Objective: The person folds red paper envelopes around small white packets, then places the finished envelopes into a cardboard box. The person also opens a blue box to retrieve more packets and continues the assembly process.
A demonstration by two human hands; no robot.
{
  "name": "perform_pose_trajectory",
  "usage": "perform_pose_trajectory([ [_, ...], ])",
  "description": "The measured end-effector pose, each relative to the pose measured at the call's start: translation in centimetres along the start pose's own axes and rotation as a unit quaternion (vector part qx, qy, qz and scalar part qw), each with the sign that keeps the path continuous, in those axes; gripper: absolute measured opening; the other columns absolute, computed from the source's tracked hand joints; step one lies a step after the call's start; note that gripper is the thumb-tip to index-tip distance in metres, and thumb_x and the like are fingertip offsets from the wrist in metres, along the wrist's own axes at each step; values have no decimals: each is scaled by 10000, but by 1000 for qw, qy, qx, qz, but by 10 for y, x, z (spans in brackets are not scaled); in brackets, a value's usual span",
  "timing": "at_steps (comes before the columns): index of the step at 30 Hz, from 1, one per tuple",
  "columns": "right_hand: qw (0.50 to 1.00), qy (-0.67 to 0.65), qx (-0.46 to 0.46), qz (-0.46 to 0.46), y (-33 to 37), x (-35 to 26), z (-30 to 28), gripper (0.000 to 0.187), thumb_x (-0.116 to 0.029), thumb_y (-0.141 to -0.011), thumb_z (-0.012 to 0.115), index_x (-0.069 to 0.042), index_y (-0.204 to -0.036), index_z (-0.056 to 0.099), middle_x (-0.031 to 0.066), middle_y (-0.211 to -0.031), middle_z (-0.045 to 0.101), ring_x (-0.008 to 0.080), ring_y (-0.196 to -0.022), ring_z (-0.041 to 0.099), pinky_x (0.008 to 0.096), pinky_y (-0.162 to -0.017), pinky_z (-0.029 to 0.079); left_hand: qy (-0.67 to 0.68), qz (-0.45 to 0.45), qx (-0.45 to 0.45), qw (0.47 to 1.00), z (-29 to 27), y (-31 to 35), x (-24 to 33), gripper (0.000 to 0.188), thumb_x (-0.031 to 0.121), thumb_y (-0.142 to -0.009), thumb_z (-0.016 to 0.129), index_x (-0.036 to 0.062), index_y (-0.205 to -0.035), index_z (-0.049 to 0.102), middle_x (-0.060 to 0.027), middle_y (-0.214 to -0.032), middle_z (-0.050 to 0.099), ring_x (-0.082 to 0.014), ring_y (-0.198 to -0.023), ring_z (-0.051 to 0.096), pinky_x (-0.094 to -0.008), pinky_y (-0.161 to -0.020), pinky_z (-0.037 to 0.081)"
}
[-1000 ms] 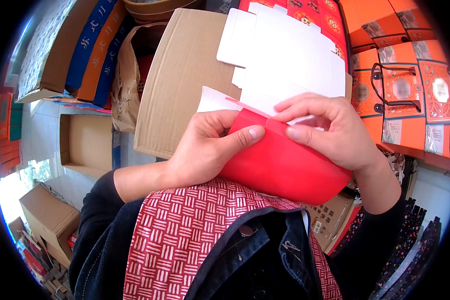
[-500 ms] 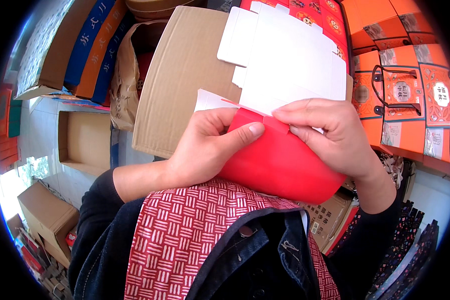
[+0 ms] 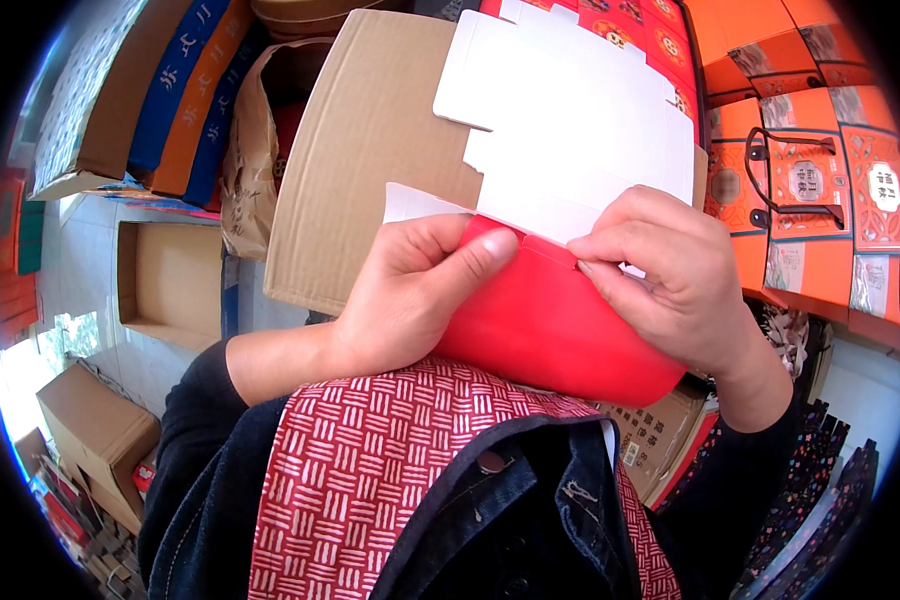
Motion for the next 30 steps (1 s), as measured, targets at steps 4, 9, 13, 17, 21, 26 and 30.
perform_pose_trajectory([
  [4, 1000, 8, -15, -24, 1, -8, -4, 163, 50, -700, 644, 13, -858, 653, 107, -766, 582, 237, -682, 581, 308, -581, 462, -56, 30, 8, 998, 0, 2, 3, 210, 157, -945, 546, -32, -948, 635, -84, -830, 668, -83, -701, 610, -192, -617, 511],
  [9, 998, 14, -20, -50, -2, -7, -2, 186, 52, -713, 629, 27, -896, 655, 114, -772, 575, 235, -674, 572, 313, -581, 457, -80, 57, 15, 995, 0, 2, 1, 257, 192, -949, 541, -47, -956, 638, -92, -813, 671, -92, -687, 616, -198, -606, 515],
  [13, 995, 38, -30, -92, -1, -10, 0, 206, 52, -712, 627, 27, -915, 653, 109, -767, 565, 237, -673, 565, 320, -581, 448, -120, 80, 14, 989, 2, 5, 2, 239, 178, -942, 555, -45, -916, 638, -74, -773, 663, -72, -648, 599, -184, -575, 500],
  [17, 995, 33, -31, -88, -3, -12, 1, 238, 45, -712, 626, 23, -948, 644, 101, -769, 555, 239, -671, 559, 324, -582, 445, -132, 90, 8, 987, 1, 3, 3, 243, 182, -943, 555, -45, -921, 641, -62, -748, 656, -64, -632, 590, -177, -550, 482],
  [21, 994, 42, -36, -99, 1, -13, 5, 263, 44, -715, 619, 22, -976, 638, 95, -767, 545, 235, -657, 545, 322, -570, 436, -171, 75, 14, 982, -3, 4, 1, 267, 208, -935, 563, -44, -944, 649, -87, -769, 659, -93, -647, 605, -202, -563, 500],
  [26, 995, 34, -40, -87, -2, -9, 3, 292, 45, -723, 604, 15, -1012, 640, 89, -768, 538, 230, -662, 535, 317, -571, 429, -174, 117, 21, 978, -2, 5, 3, 254, 205, -929, 570, -33, -968, 652, -82, -813, 638, -104, -681, 599, -218, -589, 503],
  [30, 995, 27, -38, -88, -3, -9, 6, 307, 46, -722, 593, 15, -1024, 640, 91, -784, 540, 227, -676, 533, 316, -585, 431, -133, 143, 29, 980, -3, 4, -1, 244, 197, -928, 573, -29, -978, 649, -73, -816, 625, -99, -686, 586, -219, -592, 498],
])
Point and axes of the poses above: each hand's wrist, its own y-axis away from the middle knuckle, its own z-axis out of the palm, x = y × z, the point moved 3 cm from there along -y, towards the middle knuckle
